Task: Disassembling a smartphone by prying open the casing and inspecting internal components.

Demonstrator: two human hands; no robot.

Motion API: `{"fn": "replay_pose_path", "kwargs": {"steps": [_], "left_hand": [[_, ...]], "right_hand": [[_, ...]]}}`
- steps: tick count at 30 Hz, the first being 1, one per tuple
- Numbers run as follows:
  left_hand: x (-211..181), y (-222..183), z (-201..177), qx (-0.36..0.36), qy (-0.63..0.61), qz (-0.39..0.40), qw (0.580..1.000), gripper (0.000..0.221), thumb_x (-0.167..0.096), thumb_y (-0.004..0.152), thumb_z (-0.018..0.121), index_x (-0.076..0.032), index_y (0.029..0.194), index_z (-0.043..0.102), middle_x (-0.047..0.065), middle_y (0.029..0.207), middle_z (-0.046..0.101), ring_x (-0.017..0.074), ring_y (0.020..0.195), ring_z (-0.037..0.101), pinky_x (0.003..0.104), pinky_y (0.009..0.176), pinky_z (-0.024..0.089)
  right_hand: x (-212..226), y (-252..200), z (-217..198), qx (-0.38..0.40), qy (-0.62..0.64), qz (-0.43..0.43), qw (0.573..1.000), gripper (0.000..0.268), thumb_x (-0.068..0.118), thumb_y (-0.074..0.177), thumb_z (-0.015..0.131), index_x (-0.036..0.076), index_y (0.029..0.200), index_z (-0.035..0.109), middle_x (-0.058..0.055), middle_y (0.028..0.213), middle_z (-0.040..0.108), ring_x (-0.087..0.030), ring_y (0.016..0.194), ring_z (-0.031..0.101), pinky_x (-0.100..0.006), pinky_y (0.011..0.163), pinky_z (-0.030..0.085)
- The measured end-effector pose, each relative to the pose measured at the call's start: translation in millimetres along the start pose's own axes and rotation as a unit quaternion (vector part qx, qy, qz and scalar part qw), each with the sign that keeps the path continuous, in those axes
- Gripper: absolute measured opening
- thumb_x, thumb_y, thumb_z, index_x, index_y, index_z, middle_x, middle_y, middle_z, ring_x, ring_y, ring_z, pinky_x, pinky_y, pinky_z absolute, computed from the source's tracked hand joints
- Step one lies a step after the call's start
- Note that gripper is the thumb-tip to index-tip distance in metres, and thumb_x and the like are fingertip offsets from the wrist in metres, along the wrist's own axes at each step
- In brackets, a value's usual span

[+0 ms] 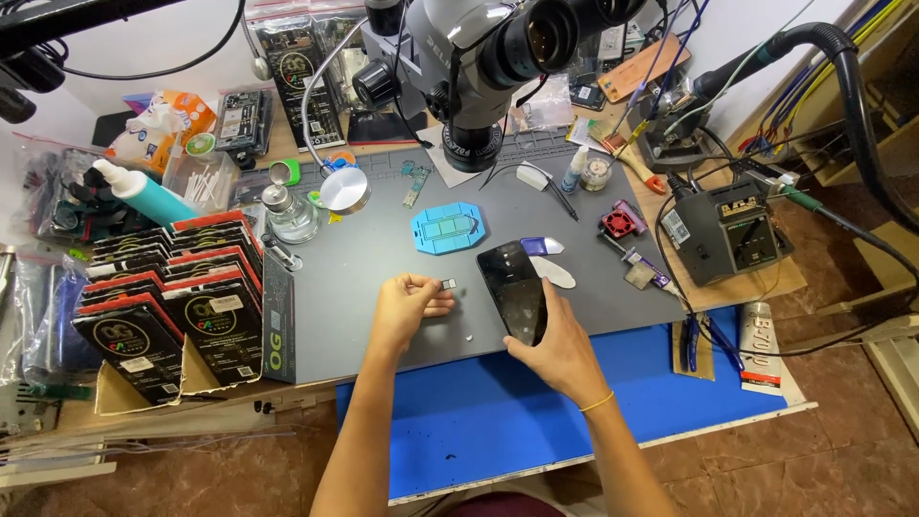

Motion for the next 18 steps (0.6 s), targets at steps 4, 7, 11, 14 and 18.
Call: {"fn": "replay_pose_path", "kwargs": {"steps": [4, 7, 11, 14, 18], "left_hand": [[2.9, 15.8, -9.8, -0.017, 0.04, 0.02, 0.999, 0.024, -0.008, 0.097, 0.07, 0.009, 0.111, 0.061, 0.034, 0.094, 0.077, 0.035, 0.074, 0.08, 0.04, 0.069, 0.069], [2.7, 28.1, -11.4, -0.037, 0.085, 0.039, 0.995, 0.024, -0.013, 0.096, 0.073, 0.007, 0.109, 0.068, 0.028, 0.09, 0.078, 0.0257, 0.068, 0.079, 0.032, 0.065, 0.068], [3.1, 56.1, -13.0, -0.077, 0.111, 0.073, 0.988, 0.023, -0.018, 0.094, 0.078, 0.003, 0.104, 0.075, 0.02, 0.08, 0.077, 0.0209, 0.061, 0.076, 0.028, 0.062, 0.066], [4.8, 86.4, -6.9, -0.1, 0.105, 0.098, 0.984, 0.022, -0.018, 0.092, 0.079, 0.001, 0.102, 0.077, 0.018, 0.075, 0.076, 0.0172, 0.055, 0.074, 0.025, 0.057, 0.065], [-2.2, 115.7, 6.5, -0.163, 0.187, 0.13, 0.96, 0.016, -0.019, 0.088, 0.081, -0.005, 0.095, 0.082, 0.011, 0.066, 0.075, 0.0146, 0.051, 0.07, 0.026, 0.052, 0.058]], "right_hand": [[-3.8, 0.5, -5.0, -0.011, 0.005, 0.004, 1.0, 0.115, 0.039, 0.077, 0.082, 0.008, 0.168, 0.02, -0.024, 0.149, 0.049, -0.046, 0.133, 0.059, -0.054, 0.106, 0.053], [-3.6, 1.4, -6.5, -0.005, 0.01, 0.006, 1.0, 0.115, 0.039, 0.077, 0.081, 0.007, 0.168, 0.019, -0.024, 0.152, 0.047, -0.046, 0.139, 0.054, -0.055, 0.111, 0.049], [-1.9, 5.5, -4.5, -0.008, 0.023, -0.008, 1.0, 0.112, 0.037, 0.079, 0.082, 0.006, 0.168, 0.021, -0.026, 0.151, 0.047, -0.047, 0.14, 0.052, -0.056, 0.112, 0.048], [2.2, 5.4, -3.2, -0.003, 0.03, -0.012, 0.999, 0.112, 0.036, 0.079, 0.082, 0.006, 0.168, 0.02, -0.027, 0.152, 0.046, -0.047, 0.141, 0.051, -0.057, 0.113, 0.047], [7.5, -1.0, -4.4, 0.017, 0.039, -0.004, 0.999, 0.113, 0.036, 0.081, 0.081, 0.008, 0.169, 0.017, -0.027, 0.155, 0.044, -0.048, 0.145, 0.046, -0.059, 0.116, 0.043]]}}
Point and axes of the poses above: each hand's wrist, its own y-axis towards the middle knuckle, its own z-axis out of the palm, x = y × z, the point moved 2 cm from there along y, towards the middle knuckle
